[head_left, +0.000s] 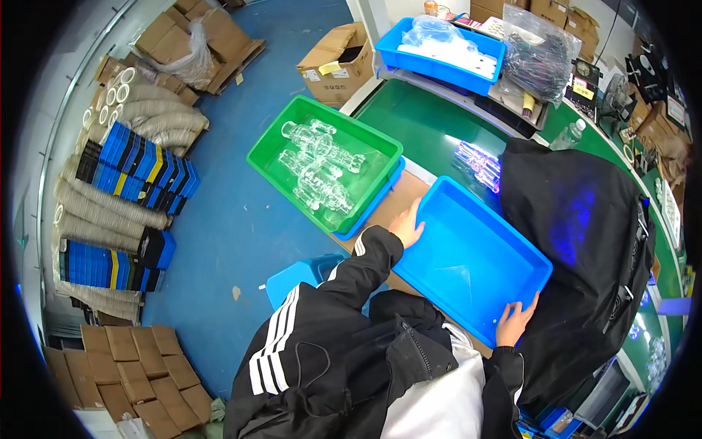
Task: Inspecting and organizing transparent plastic components into color-coded trays on a factory production line.
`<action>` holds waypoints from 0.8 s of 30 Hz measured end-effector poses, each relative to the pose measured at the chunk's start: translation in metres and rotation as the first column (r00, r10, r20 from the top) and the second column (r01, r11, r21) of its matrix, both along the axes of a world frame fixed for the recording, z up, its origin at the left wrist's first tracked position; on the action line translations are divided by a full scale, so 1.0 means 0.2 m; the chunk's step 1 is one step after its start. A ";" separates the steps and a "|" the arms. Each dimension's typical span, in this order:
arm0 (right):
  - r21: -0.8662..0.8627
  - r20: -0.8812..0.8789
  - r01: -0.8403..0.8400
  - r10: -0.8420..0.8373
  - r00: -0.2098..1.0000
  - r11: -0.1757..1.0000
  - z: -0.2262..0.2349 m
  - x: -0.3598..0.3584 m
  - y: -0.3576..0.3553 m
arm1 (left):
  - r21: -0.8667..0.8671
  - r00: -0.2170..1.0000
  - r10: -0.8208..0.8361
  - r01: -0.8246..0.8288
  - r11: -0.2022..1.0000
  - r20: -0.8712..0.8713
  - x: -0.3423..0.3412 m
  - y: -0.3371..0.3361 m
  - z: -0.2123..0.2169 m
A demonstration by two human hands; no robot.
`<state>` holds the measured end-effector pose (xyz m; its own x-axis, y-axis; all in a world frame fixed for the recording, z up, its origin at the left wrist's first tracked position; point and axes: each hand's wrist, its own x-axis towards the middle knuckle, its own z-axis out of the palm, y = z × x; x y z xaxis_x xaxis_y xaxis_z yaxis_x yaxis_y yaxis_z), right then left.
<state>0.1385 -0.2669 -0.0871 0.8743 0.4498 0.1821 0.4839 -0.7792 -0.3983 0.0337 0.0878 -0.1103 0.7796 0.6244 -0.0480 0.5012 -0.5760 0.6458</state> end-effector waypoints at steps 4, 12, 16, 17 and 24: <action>0.016 -0.018 0.012 -0.012 1.000 1.000 0.02 0.01 0.01 | -0.004 1.000 0.000 0.000 1.000 -0.013 -0.01 0.01 0.01; 0.029 -0.017 0.022 -0.022 1.000 0.999 0.02 0.00 0.00 | 0.030 1.000 0.001 -0.001 1.000 -0.007 0.01 0.00 0.00; 0.050 0.015 -0.013 0.013 1.000 0.999 0.00 0.03 0.00 | 0.015 0.999 0.006 -0.005 1.000 -0.037 0.00 0.01 -0.01; 0.042 0.029 -0.018 0.017 0.999 0.999 0.01 0.03 -0.01 | 0.001 0.999 0.003 -0.003 1.000 -0.032 0.01 0.01 -0.01; 0.037 -0.013 0.039 -0.038 0.999 0.999 0.02 0.02 0.01 | -0.018 0.998 -0.022 0.021 1.000 -0.051 0.00 0.01 0.03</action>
<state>0.1415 -0.2650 -0.0837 0.8931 0.4089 0.1872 0.4487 -0.7819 -0.4328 0.0346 0.0904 -0.1035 0.7891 0.6063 -0.0989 0.5216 -0.5762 0.6292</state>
